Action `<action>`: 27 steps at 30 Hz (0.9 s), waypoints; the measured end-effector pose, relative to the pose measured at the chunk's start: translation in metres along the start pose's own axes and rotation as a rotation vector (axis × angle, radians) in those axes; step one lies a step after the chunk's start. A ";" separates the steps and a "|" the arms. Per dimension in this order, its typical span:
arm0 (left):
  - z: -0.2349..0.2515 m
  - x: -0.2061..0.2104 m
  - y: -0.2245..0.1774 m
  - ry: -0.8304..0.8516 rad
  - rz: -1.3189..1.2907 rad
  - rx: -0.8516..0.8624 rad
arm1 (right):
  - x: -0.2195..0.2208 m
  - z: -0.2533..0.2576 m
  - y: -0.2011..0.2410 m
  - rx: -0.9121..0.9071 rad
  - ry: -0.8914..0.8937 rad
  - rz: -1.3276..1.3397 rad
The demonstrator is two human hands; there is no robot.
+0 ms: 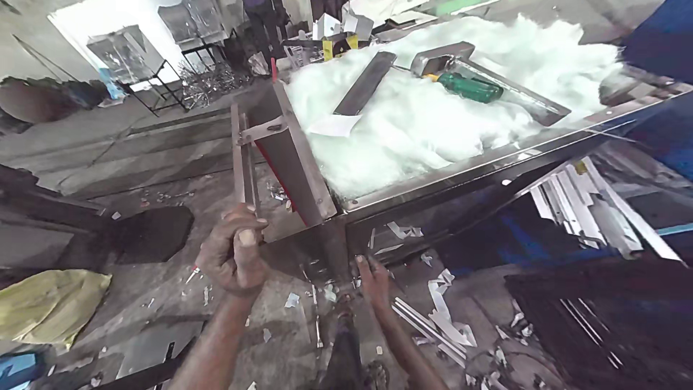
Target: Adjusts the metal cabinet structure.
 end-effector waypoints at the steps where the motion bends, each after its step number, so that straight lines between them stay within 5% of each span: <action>1: 0.000 0.000 0.000 0.000 0.001 -0.002 | 0.000 0.000 0.000 0.005 0.000 -0.001; 11: -0.001 0.000 0.001 0.005 -0.016 0.026 | -0.015 -0.017 0.003 0.002 0.073 -0.126; 16: 0.002 0.000 0.000 0.034 0.050 0.054 | -0.010 -0.021 0.000 -0.041 0.001 0.090; 27: 0.003 0.000 0.001 0.005 0.006 0.002 | 0.011 -0.001 0.002 0.012 -0.078 0.023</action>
Point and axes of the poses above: each hand's wrist, its own z-axis towards the middle knuckle, its own x-axis out of the palm, y = z × x, the point moved 2 cm from there along z, towards the middle knuckle, and after that the axes turned 1 degree about z, right-handed, at the moved point
